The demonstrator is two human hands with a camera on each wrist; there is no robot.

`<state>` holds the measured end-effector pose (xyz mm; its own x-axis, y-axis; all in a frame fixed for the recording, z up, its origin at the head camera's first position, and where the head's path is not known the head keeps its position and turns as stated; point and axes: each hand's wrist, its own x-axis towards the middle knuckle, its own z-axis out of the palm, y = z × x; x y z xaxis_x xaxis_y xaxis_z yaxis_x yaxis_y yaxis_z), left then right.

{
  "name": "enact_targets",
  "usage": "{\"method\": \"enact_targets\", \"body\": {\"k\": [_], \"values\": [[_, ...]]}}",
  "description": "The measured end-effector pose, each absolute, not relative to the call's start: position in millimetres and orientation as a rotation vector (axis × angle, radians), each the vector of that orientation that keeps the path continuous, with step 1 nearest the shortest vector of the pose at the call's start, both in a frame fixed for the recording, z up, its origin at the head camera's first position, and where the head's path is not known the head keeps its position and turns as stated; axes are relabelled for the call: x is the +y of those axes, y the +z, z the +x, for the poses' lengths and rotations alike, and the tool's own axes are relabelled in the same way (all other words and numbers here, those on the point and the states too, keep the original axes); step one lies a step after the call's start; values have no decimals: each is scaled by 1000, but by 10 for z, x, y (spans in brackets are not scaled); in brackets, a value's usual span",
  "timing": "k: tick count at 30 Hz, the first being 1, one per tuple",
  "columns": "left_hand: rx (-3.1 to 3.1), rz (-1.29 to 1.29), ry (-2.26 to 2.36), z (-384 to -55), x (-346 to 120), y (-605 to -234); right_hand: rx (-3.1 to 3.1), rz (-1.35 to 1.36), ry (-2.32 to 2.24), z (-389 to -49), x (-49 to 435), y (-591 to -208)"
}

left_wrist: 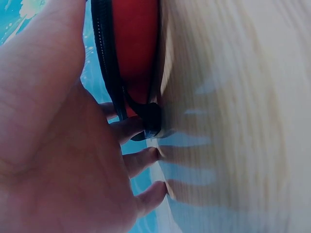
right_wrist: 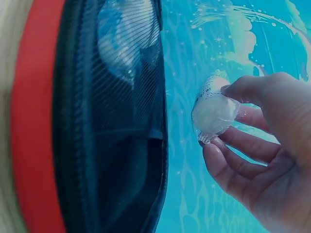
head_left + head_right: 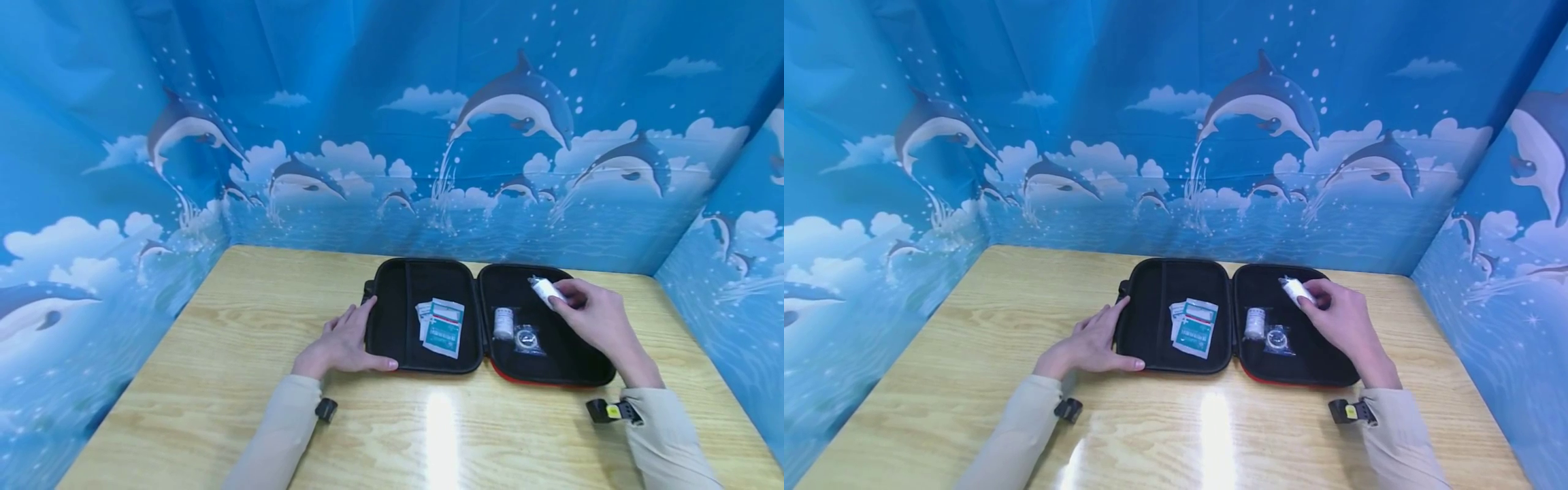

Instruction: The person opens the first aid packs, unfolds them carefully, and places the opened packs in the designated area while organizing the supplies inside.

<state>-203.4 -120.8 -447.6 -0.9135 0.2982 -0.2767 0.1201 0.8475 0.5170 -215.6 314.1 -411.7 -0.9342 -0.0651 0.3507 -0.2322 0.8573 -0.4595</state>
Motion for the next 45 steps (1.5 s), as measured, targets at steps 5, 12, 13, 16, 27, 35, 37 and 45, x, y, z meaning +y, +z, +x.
{"method": "enact_targets", "body": {"k": [5,12,13,16,27,35,37,45], "values": [[2676,315,715,-2035,-1213,-4477,-2748,165,712,-2157,3177,-4142],[2666,326,717,-2035,-1219,-4465,-2797,55,677,-2191,3217,-4172],[2664,330,716,-2032,-1221,-4466,-2803,41,672,-2196,3223,-4180],[2662,339,718,-2024,-1225,-4465,-2813,26,641,-2212,3240,-4203],[2667,340,700,-2034,-1230,-4450,-2864,88,515,-2336,3339,-4284],[2657,348,722,-2035,-1232,-4449,-2912,68,490,-2399,3348,-4318],[2660,348,718,-2037,-1232,-4450,-2925,61,484,-2408,3340,-4321],[2669,339,713,-2029,-1220,-4466,-2998,115,497,-2431,3325,-4323]]}}
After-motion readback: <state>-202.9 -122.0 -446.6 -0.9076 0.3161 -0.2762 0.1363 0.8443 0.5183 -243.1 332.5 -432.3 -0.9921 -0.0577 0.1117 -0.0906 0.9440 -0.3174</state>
